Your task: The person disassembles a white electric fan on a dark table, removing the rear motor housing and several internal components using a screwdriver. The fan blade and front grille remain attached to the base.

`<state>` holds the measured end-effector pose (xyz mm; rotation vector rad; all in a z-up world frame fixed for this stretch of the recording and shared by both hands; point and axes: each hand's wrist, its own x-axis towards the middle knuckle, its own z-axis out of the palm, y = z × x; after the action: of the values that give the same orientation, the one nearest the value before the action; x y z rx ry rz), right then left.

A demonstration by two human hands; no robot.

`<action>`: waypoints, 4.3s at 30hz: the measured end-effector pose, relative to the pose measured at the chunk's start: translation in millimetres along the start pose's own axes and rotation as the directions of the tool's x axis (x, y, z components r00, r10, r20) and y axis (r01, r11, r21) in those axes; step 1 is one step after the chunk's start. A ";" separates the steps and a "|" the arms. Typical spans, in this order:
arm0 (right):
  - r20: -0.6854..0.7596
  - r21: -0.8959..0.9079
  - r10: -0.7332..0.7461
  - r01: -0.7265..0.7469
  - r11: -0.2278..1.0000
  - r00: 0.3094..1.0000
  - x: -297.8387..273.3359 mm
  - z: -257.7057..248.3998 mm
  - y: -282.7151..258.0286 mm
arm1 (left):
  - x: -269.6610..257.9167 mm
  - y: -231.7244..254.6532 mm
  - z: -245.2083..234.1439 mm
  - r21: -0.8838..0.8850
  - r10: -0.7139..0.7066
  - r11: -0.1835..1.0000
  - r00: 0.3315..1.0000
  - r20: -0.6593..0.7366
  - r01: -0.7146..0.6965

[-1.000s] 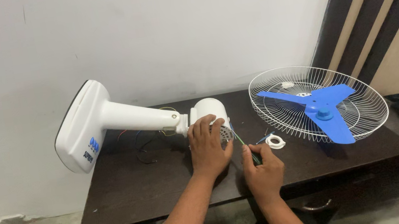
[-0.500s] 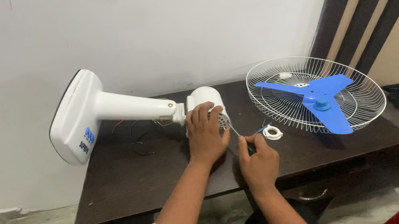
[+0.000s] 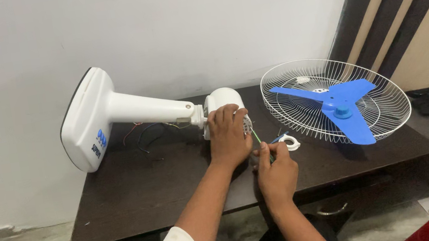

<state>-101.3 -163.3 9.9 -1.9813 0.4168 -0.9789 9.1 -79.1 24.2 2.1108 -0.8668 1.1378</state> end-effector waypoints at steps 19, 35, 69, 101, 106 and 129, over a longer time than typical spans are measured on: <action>0.153 -0.150 0.053 -0.029 0.988 0.987 11.6 7.2 1.2 | -3.0 2.6 -13.7 -0.008 0.026 1.000 0.999 0.021 -0.026; 0.208 -0.134 0.058 -0.030 0.991 0.976 26.9 18.7 22.3 | -1.9 4.3 -12.7 -0.047 -0.090 0.995 0.996 0.021 0.091; 0.183 0.177 -0.197 0.165 0.970 0.963 58.2 18.2 53.8 | -55.4 -99.4 -16.7 -0.515 -0.582 0.626 0.791 0.190 0.585; 0.266 -0.221 0.011 0.050 0.974 0.964 37.2 -7.3 25.9 | -54.5 -73.8 -35.6 -0.370 -0.418 0.780 0.860 0.293 0.505; 0.184 -0.240 -0.238 0.278 0.930 0.954 29.7 -7.0 21.6 | -55.2 -74.5 -31.0 -0.344 -0.415 0.781 0.845 0.336 0.521; 0.394 -0.407 -0.188 0.354 0.842 0.900 21.3 0.2 21.3 | -25.8 -101.9 -17.8 -0.295 -0.329 0.740 0.707 0.625 0.605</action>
<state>-86.1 -188.2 2.7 -2.6621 0.1818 -0.7192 67.3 3.9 -8.6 2.0441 -0.6558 0.0061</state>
